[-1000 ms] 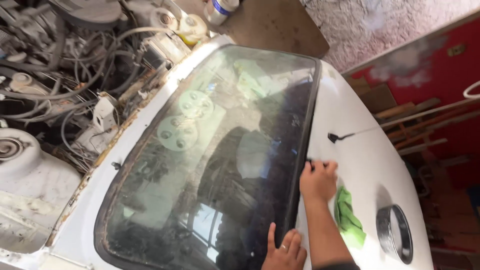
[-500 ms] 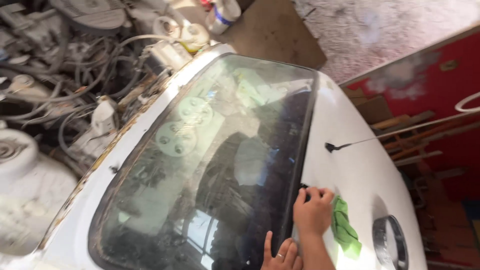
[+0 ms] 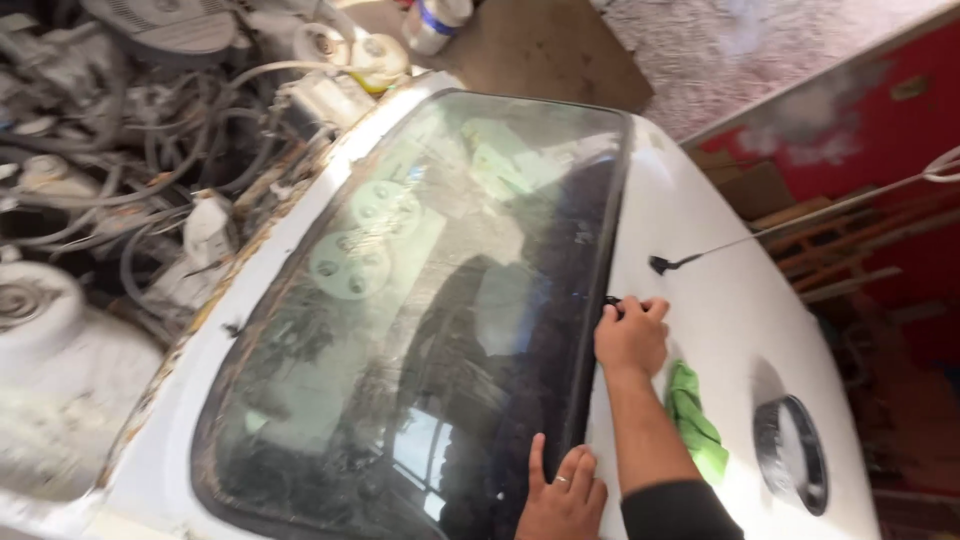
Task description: The person cleans the windshield of a white car with the hood open. They use a green cloth to wipe the glass and a black sponge to scrub the surface, repeatedly dipping the sponge into a black bowl of soapy water placed on the hood.
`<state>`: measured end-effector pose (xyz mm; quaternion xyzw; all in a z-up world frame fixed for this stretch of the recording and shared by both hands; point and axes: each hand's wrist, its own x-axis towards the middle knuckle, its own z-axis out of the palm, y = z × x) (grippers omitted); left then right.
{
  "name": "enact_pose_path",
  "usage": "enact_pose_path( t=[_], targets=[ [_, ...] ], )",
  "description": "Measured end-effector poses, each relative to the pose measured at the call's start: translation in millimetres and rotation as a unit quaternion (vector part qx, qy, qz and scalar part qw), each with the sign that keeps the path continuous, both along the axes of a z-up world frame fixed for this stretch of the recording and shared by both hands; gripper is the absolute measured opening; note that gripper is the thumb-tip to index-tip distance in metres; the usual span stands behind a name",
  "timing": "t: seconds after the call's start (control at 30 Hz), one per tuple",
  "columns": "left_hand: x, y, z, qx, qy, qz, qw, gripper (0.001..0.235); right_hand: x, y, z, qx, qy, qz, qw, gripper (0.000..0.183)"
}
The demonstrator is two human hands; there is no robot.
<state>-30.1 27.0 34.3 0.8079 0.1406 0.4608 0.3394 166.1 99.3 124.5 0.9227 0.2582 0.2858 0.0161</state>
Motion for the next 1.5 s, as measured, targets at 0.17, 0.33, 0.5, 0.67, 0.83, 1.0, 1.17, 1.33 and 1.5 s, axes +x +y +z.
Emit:
enact_pose_path(
  t=[0.17,0.33,0.5,0.67,0.83,1.0,1.17,1.33,1.5],
  targets=[
    [25.5,-18.5,-27.4,0.030,-0.042,0.079,0.996,0.023,-58.5,-4.6,6.0,-0.005,0.041,-0.061,0.997,0.017],
    [0.7,8.1,-3.9,0.044,0.028,-0.001,0.999,0.015,23.8,19.2,7.5,0.003,0.046,-0.044,0.998,0.021],
    [-15.6,16.2,3.0,0.072,0.086,-0.047,0.993,0.027,71.7,2.4,69.0,0.135,0.144,-0.118,0.973,0.027],
    [-28.8,33.4,20.6,0.023,0.108,-0.153,0.982,0.103,62.5,-175.5,84.8,0.281,0.085,0.002,0.956,0.049],
    [-36.7,39.2,38.0,0.064,0.162,-0.171,0.970,0.098,16.5,-341.0,23.6,0.317,0.090,-0.066,0.942,0.051],
    [-11.6,31.7,86.8,0.205,0.186,-0.158,0.948,0.101,-7.3,-356.6,4.1,0.308,-0.028,-0.050,0.950,0.049],
    [104.0,-19.5,152.9,0.052,0.259,-0.200,0.944,0.099,-28.5,-340.3,21.4,0.278,0.019,-0.061,0.959,0.043],
    [162.0,-26.9,111.6,0.095,0.356,-0.214,0.904,0.072,-20.7,-342.1,12.8,0.266,0.029,-0.083,0.960,0.047],
    [69.5,0.3,124.7,0.125,0.343,-0.213,0.906,0.070,-25.4,-336.1,20.9,0.263,0.038,-0.093,0.959,0.047]
  ],
)
